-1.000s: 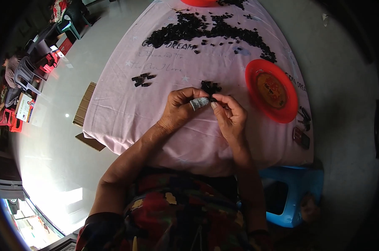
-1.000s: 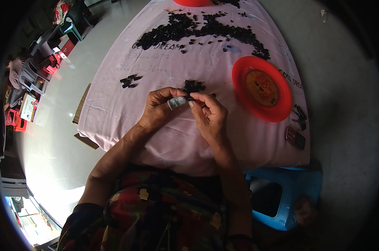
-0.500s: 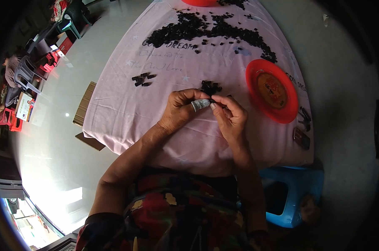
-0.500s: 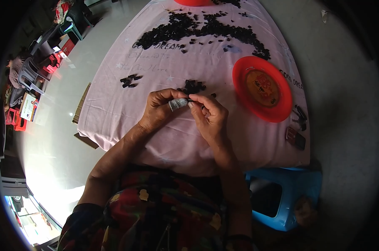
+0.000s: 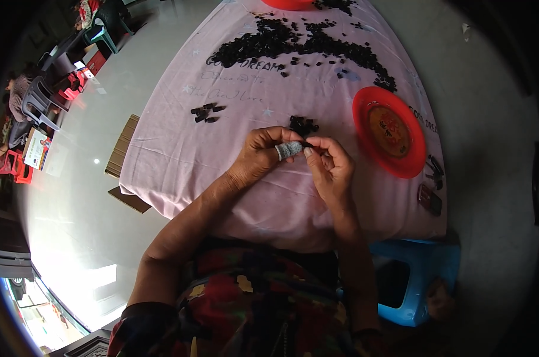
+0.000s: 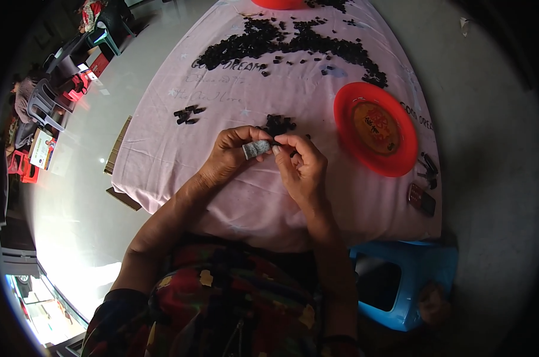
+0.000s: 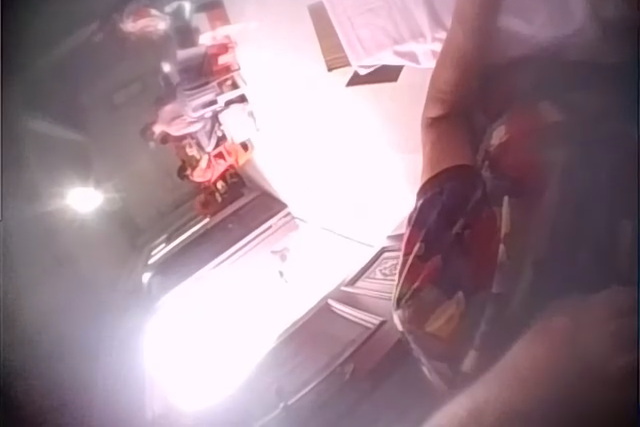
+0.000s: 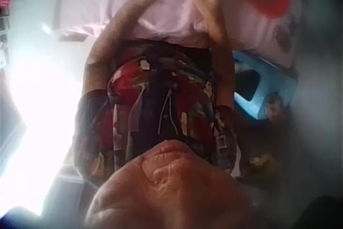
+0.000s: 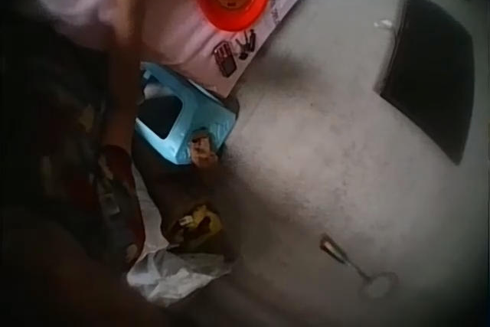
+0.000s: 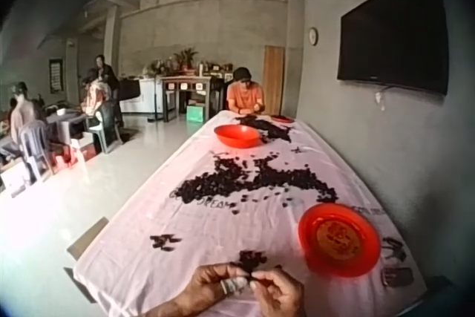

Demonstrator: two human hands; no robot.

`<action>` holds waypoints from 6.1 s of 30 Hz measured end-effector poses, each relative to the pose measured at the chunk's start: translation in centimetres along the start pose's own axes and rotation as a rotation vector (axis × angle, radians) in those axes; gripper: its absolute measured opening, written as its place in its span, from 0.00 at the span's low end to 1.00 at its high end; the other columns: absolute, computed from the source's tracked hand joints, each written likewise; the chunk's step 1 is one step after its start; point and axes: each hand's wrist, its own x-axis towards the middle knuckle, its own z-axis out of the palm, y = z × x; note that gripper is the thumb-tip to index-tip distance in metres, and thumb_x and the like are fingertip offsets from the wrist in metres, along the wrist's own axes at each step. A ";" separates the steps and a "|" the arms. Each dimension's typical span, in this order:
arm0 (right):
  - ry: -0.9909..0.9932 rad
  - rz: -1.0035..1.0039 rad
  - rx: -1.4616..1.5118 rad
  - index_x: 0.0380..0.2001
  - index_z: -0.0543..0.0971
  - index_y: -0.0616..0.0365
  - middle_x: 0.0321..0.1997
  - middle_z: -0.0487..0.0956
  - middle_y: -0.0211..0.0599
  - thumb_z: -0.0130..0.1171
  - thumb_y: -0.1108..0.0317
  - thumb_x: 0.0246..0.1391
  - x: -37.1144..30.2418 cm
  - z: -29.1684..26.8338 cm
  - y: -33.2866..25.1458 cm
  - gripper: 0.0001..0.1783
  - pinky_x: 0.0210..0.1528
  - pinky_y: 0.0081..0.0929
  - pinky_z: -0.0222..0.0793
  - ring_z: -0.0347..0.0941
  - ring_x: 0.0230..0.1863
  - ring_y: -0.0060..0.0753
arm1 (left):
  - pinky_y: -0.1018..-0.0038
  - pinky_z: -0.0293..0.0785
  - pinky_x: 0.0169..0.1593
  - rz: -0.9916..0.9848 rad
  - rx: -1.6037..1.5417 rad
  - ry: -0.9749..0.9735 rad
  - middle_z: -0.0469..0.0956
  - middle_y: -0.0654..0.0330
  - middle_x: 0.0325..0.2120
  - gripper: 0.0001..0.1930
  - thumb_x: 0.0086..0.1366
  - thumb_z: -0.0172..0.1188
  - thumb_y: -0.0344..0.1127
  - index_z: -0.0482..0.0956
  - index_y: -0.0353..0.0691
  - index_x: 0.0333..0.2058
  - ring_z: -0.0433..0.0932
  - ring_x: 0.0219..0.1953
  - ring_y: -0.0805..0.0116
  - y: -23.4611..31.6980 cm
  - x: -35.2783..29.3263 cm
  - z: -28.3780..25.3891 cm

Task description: The person assembles small black components together by hand at a table.

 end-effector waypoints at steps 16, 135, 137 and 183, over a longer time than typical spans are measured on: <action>0.018 -0.012 -0.068 0.47 0.78 0.67 0.40 0.78 0.29 0.61 0.79 0.59 -0.1 0.0 -0.1 0.12 0.40 0.12 0.69 0.72 0.37 0.13 | 0.80 0.71 0.39 0.064 -0.013 -0.036 0.78 0.63 0.33 0.05 0.68 0.58 0.27 0.78 0.33 0.41 0.73 0.33 0.78 -0.6 0.3 -0.1; 0.065 0.000 0.099 0.45 0.80 0.65 0.31 0.79 0.27 0.63 0.70 0.61 0.2 0.6 -1.0 0.12 0.35 0.14 0.69 0.71 0.31 0.13 | 0.80 0.74 0.47 0.170 0.189 0.081 0.81 0.64 0.37 0.06 0.66 0.63 0.29 0.80 0.34 0.40 0.76 0.40 0.79 -0.6 -0.3 0.5; 0.073 0.017 0.085 0.44 0.80 0.66 0.32 0.80 0.28 0.63 0.70 0.61 0.1 0.4 -0.6 0.12 0.35 0.15 0.70 0.72 0.31 0.14 | 0.80 0.73 0.48 0.242 0.354 0.087 0.81 0.64 0.37 0.06 0.67 0.61 0.29 0.80 0.34 0.40 0.76 0.41 0.79 -0.7 -0.3 0.4; -0.065 0.090 -0.141 0.43 0.78 0.67 0.33 0.78 0.29 0.57 0.70 0.65 -0.1 -0.3 -0.5 0.10 0.38 0.12 0.67 0.71 0.35 0.13 | 0.79 0.72 0.47 0.110 0.206 0.000 0.80 0.65 0.35 0.04 0.69 0.58 0.28 0.80 0.34 0.37 0.76 0.39 0.79 -0.2 -0.2 0.1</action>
